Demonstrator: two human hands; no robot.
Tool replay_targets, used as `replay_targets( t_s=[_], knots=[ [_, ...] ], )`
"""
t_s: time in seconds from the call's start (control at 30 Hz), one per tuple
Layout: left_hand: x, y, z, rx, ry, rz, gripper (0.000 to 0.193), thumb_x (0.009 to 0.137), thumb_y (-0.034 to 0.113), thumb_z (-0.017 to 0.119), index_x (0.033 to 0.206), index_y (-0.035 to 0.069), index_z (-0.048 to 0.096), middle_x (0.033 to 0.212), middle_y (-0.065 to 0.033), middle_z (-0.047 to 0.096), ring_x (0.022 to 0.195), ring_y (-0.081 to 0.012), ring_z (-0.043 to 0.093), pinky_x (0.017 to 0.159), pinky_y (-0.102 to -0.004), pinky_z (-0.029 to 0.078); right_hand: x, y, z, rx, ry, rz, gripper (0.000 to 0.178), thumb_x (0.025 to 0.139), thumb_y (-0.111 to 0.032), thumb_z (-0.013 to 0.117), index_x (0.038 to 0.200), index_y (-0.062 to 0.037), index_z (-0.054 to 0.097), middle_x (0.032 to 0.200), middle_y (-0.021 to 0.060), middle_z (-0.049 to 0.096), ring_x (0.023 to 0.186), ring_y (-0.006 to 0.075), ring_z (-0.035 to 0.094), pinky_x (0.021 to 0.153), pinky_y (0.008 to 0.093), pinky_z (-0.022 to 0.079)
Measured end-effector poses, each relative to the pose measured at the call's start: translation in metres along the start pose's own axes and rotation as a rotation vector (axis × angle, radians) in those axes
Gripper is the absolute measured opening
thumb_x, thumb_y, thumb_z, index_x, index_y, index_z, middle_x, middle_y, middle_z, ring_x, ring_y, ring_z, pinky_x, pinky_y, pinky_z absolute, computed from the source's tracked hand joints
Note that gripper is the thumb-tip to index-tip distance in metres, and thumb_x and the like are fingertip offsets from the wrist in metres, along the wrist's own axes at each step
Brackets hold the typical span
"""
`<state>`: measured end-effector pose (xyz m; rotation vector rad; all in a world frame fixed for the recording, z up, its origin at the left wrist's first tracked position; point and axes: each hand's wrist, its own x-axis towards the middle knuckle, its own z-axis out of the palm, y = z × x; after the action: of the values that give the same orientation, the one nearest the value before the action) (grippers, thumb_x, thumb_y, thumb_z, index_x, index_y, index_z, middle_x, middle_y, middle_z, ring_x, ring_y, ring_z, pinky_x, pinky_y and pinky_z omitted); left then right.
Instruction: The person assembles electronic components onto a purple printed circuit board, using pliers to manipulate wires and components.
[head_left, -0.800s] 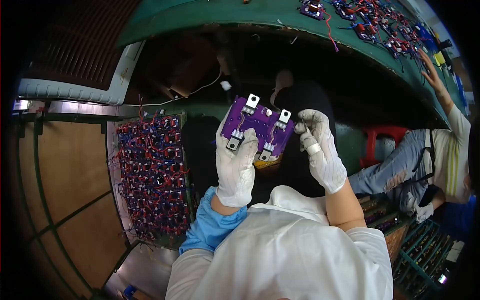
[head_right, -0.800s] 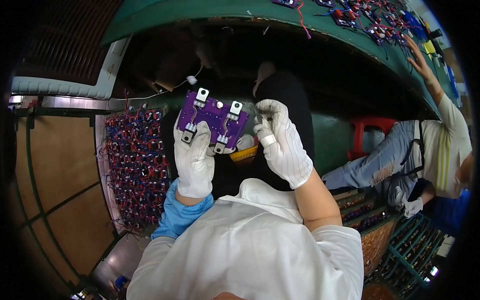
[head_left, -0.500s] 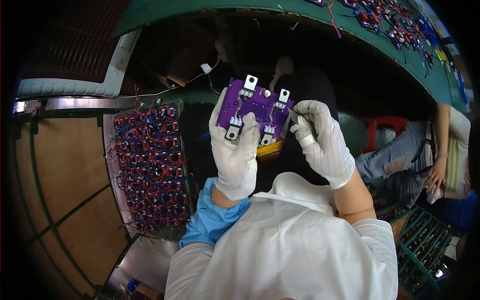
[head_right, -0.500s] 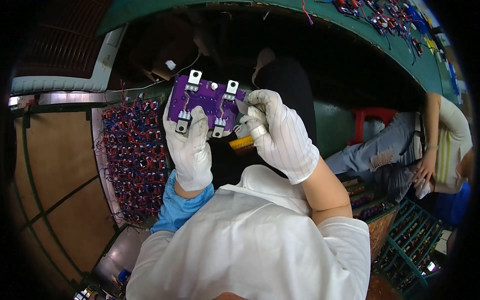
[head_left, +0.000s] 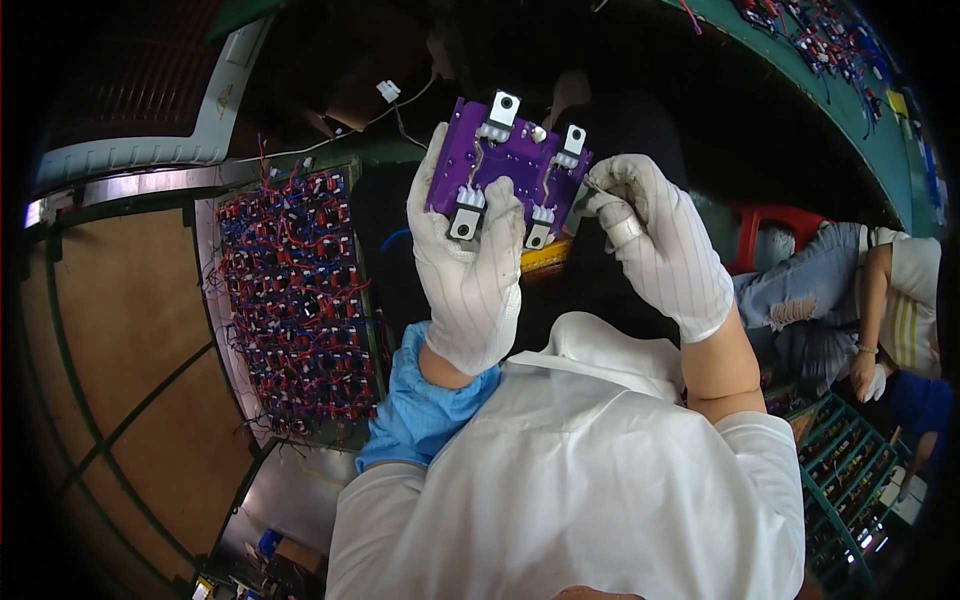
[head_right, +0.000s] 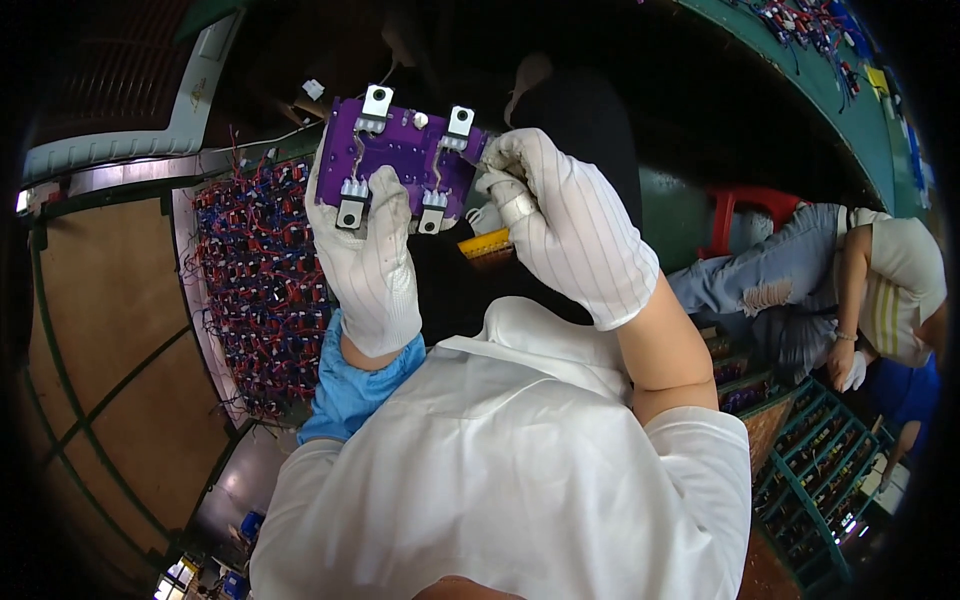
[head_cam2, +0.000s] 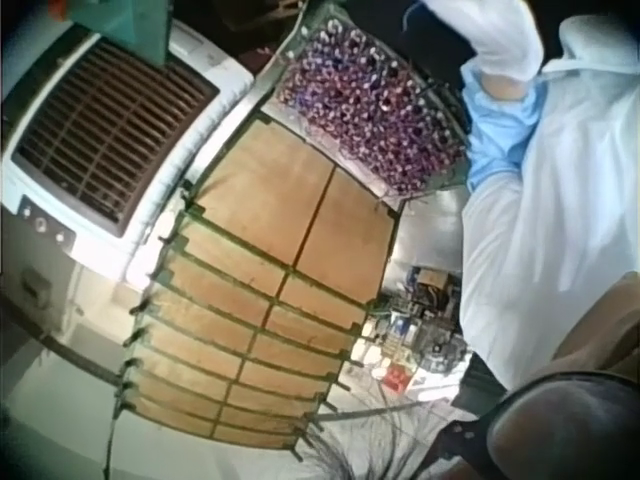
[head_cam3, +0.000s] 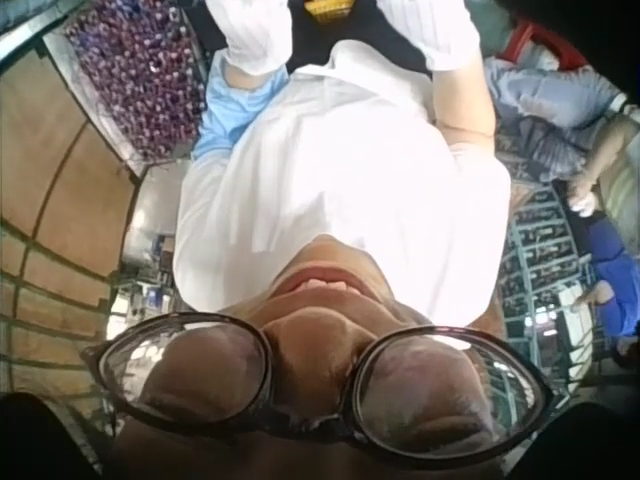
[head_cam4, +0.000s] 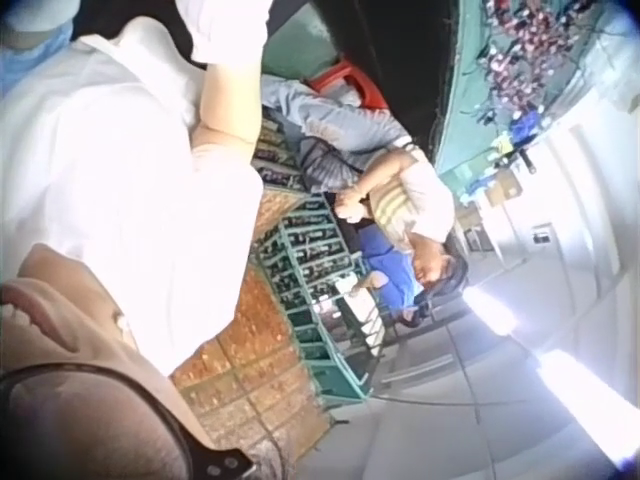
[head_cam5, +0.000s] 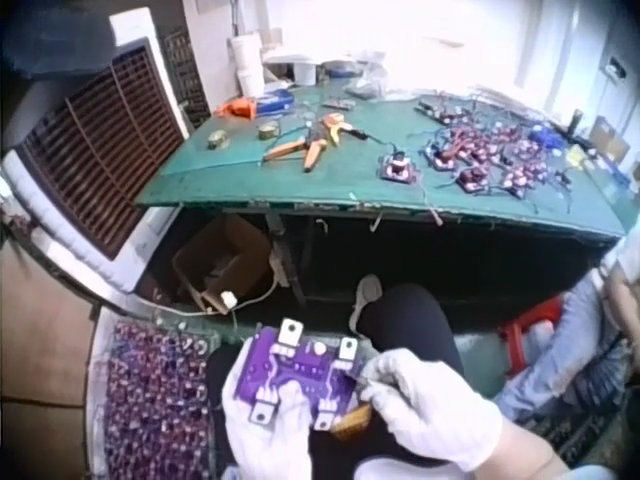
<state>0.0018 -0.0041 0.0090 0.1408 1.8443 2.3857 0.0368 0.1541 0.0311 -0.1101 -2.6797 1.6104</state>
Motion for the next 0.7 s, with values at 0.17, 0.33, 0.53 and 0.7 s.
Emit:
replay_targets(
  t_s=[0.17,0.33,0.53,0.7],
  knots=[
    [0.001,-0.002,0.001,-0.006,0.004,0.003,0.053,0.091,0.006,0.052,0.137,0.004,0.026,0.104,-0.0066,0.054,0.082,-0.0057,0.054,0.072,-0.0183,0.048,0.004,0.004,0.001,0.006,-0.032,0.039,0.014,0.086,-0.006,0.048,0.097,0.0024,0.048,0.074,0.0143,0.062,0.069,0.0273,0.065,0.059,0.0309,0.05],
    [0.002,-0.01,-0.002,0.12,-0.03,0.07,0.054,0.09,0.005,0.052,0.137,0.003,0.025,0.109,-0.0088,0.053,0.087,-0.0077,0.055,0.076,-0.0193,0.049,0.008,0.014,0.003,-0.093,-0.002,-0.014,0.013,0.085,-0.006,0.048,0.097,0.0004,0.048,0.07,0.0126,0.06,0.061,0.0277,0.062,0.054,0.0328,0.047],
    [0.003,-0.012,-0.002,0.148,-0.049,0.104,0.056,0.088,0.002,0.053,0.136,0.0,0.024,0.116,-0.0129,0.05,0.093,-0.0118,0.057,0.079,-0.022,0.05,0.011,0.021,0.013,-0.453,0.131,-0.184,0.011,0.087,-0.012,0.052,0.091,-0.0025,0.052,0.066,0.0111,0.059,0.056,0.0256,0.058,0.049,0.032,0.045],
    [-0.001,-0.009,-0.001,0.403,-0.066,0.28,0.056,0.088,0.001,0.053,0.136,-0.001,0.023,0.117,-0.0146,0.05,0.093,-0.0128,0.058,0.078,-0.022,0.05,0.013,0.019,0.019,-0.561,0.191,-0.179,0.025,0.086,-0.03,0.058,0.081,-0.0054,0.053,0.055,0.0079,0.054,0.046,0.0233,0.053,0.043,0.0312,0.042]
  ],
)
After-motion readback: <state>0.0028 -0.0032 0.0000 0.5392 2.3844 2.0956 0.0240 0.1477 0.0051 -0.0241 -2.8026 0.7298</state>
